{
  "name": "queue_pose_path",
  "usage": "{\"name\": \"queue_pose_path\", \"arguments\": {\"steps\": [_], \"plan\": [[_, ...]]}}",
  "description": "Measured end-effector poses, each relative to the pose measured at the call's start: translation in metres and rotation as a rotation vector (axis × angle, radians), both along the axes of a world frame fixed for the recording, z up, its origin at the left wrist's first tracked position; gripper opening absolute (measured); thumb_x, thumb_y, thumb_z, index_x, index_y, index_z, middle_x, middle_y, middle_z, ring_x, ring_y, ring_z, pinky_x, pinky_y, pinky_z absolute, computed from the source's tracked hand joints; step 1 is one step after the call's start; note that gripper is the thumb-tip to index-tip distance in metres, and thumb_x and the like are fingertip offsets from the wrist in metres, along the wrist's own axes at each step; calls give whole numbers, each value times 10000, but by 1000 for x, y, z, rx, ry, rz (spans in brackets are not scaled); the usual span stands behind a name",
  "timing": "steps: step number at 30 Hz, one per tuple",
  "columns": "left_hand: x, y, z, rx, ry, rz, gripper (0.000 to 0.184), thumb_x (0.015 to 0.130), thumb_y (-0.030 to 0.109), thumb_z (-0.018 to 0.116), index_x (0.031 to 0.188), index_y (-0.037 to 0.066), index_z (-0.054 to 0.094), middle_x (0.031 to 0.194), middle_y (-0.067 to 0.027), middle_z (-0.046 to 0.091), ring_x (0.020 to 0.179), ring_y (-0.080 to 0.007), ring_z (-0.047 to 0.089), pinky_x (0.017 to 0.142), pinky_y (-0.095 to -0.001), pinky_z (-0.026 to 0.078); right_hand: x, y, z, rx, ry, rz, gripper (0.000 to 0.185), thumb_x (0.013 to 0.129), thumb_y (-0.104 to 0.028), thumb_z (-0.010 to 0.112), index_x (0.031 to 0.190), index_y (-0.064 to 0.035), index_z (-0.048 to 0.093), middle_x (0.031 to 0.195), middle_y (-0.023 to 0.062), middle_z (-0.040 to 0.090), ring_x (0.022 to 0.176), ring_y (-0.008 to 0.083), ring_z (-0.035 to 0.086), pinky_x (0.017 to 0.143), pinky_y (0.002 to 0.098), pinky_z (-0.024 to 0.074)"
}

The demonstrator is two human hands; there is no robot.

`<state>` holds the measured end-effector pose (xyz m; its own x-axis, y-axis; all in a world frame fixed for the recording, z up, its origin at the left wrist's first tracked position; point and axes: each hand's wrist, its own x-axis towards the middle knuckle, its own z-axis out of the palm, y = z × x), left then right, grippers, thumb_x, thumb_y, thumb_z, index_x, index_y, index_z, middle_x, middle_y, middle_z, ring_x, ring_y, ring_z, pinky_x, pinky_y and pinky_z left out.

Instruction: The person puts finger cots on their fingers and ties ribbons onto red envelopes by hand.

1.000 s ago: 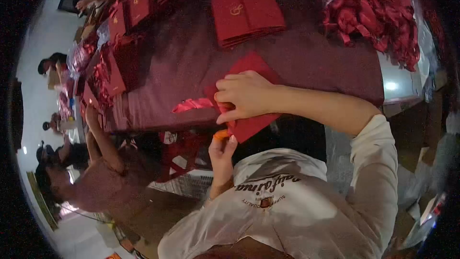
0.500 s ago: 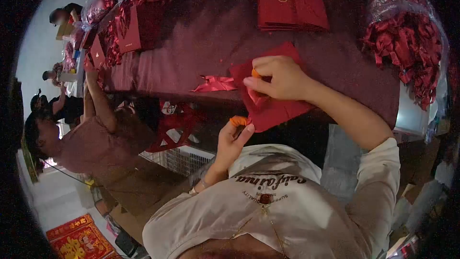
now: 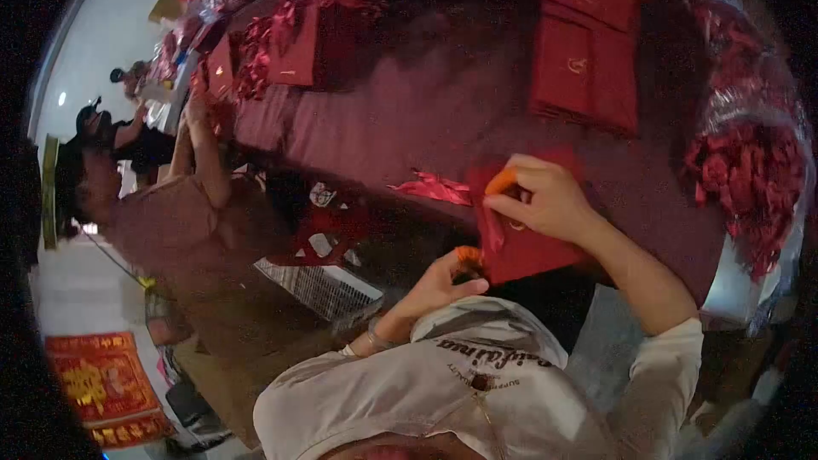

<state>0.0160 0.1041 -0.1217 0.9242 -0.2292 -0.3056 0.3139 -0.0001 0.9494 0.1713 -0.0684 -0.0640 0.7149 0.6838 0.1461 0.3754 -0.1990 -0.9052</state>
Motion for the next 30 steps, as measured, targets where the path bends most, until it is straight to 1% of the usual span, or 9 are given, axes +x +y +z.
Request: {"name": "queue_pose_path", "arguments": {"steps": [3,5,7,10,13,20,22,27,30], "plan": [[-5,-9,3,-435,104,190,307,887,169,583,1156,38,517,1009,15,537,896,-83,491,790,-248,403,-1,0,2,-116,3,-3,174,724,-187,726,801,-52,647,734,33,545,556,111,523,491,251,407],[-1,-6,-6,-326,138,72,284,899,197,566,1118,22,524,994,0,549,932,-66,492,823,-228,403,-2,3,-2,-121,-103,22,251,699,-242,743,754,-40,606,736,38,528,583,142,530,484,275,409],[1,-11,-5,-305,165,96,252,906,226,556,1056,23,547,890,11,551,838,-58,496,765,-216,414,-4,7,-2,-191,-485,37,336,674,-291,753,705,-30,545,737,49,503,640,194,542,505,316,423],[6,-17,-10,-328,-6,40,207,906,234,558,877,29,557,790,16,530,741,-56,479,683,-216,413,-7,8,-10,-258,-420,25,327,696,-251,720,668,-26,484,742,68,477,677,238,537,534,353,427],[5,-21,-2,-291,-14,117,214,897,238,570,849,29,560,777,13,536,736,-54,482,669,-219,415,-4,7,-11,-224,-433,5,276,719,-184,678,657,-24,461,730,79,463,660,245,527,532,357,420],[5,-9,-1,-89,23,29,221,895,244,566,881,27,600,734,-1,561,673,-71,517,608,-239,440,-2,4,-10,-119,-408,38,266,732,-167,677,662,-5,478,693,84,473,591,244,513,489,338,396],[3,-3,-3,22,-103,-10,249,907,263,544,919,26,618,737,-13,581,640,-87,522,588,-245,442,-2,4,-9,-59,-362,26,258,742,-157,676,663,1,487,685,87,478,570,239,508,480,331,389],[2,17,-4,-58,-63,-94,301,916,291,524,950,13,634,768,-28,609,643,-90,525,601,-239,440,-3,4,-7,-89,-195,-21,232,793,-113,642,667,25,504,687,97,496,549,207,500,480,322,382],[6,19,-22,-191,66,-146,252,878,238,587,973,10,640,821,-42,613,760,-114,555,666,-242,439,-3,2,-10,-77,-189,-11,240,798,-120,639,662,28,507,686,96,499,547,208,499,479,315,380]]}}
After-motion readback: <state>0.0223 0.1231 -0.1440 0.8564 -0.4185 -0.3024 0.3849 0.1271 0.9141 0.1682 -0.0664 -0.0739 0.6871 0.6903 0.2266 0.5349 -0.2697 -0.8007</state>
